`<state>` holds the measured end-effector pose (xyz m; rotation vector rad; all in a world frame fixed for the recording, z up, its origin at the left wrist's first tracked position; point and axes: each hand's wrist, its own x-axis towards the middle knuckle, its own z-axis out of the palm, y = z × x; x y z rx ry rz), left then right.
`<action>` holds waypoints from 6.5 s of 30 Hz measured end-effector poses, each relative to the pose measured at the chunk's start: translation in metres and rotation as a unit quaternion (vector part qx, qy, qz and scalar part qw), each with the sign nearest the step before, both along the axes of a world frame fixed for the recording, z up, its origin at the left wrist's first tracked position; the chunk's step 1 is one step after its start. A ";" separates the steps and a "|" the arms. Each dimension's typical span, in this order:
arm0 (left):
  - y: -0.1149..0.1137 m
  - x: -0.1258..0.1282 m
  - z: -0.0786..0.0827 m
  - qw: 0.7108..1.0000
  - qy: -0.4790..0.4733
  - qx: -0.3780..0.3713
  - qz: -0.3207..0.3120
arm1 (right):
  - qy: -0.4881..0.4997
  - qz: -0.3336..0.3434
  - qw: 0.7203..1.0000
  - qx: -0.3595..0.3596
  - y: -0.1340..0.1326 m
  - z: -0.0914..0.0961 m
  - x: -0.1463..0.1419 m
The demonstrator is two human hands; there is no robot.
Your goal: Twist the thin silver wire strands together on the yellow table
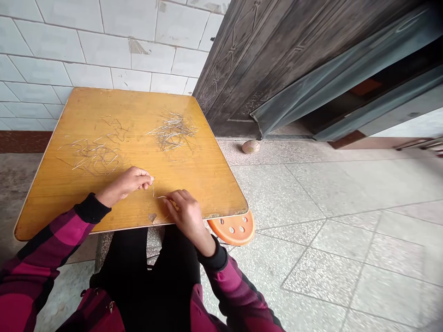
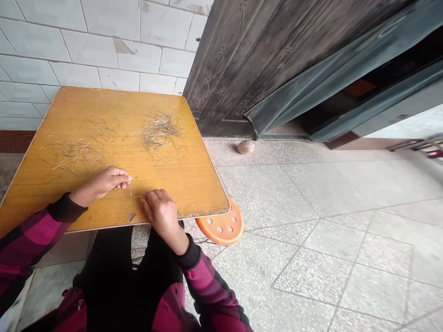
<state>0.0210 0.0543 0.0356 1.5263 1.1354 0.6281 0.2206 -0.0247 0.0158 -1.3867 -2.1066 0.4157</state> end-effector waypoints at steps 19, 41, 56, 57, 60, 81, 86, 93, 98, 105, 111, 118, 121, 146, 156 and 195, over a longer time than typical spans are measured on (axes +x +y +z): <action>-0.013 0.005 0.002 0.991 -0.083 -0.018 0.099 | -0.089 -0.084 0.992 0.014 0.016 -0.011 -0.038; 0.007 -0.011 -0.011 0.954 -0.215 -0.120 0.170 | 0.040 -0.046 0.997 -0.056 -0.011 -0.025 -0.031; 0.016 -0.027 0.001 0.945 -0.221 -0.165 0.174 | 0.055 0.039 0.991 -0.116 -0.073 -0.024 0.015; 0.016 -0.028 0.002 0.949 -0.210 -0.161 0.171 | 0.065 0.047 0.987 -0.137 -0.079 -0.022 0.024; 0.014 -0.025 0.002 0.969 -0.163 -0.134 0.128 | 0.108 -0.026 0.984 -0.139 -0.087 -0.012 0.045; 0.008 -0.008 -0.007 0.986 -0.115 -0.091 0.072 | 0.034 -0.096 0.995 0.014 -0.023 -0.030 -0.030; 0.013 -0.012 -0.010 0.989 -0.097 -0.096 0.061 | -0.010 -0.065 0.998 0.003 -0.031 -0.030 -0.028; 0.016 -0.022 -0.005 0.998 -0.017 -0.056 -0.031 | -0.039 -0.020 0.998 -0.035 -0.035 -0.023 -0.017; 0.009 -0.018 -0.004 0.994 0.056 0.096 -0.021 | -0.005 -0.038 0.998 -0.040 -0.033 -0.022 -0.013; 0.006 -0.010 -0.002 0.987 0.041 0.150 0.045 | -0.007 -0.043 0.998 -0.034 -0.031 -0.023 -0.013; 0.010 -0.013 -0.005 0.997 -0.032 0.010 0.071 | -0.031 -0.036 0.999 -0.022 -0.032 -0.026 -0.016; 0.011 -0.007 -0.003 0.997 -0.003 -0.019 0.079 | -0.140 0.008 0.990 -0.018 -0.033 -0.018 -0.018; 0.010 -0.004 0.000 0.998 0.021 -0.023 0.047 | -0.153 0.064 0.985 -0.052 -0.029 -0.007 -0.017; 0.013 0.003 0.002 0.991 0.096 0.044 -0.086 | -0.173 0.232 0.943 0.167 0.002 -0.008 -0.049; 0.014 0.004 -0.008 0.988 0.111 0.043 -0.097 | -0.096 0.161 0.970 0.154 0.001 -0.026 -0.064; -0.024 -0.034 0.005 0.965 0.203 0.001 -0.166 | 0.121 0.069 0.990 0.029 0.016 -0.025 -0.036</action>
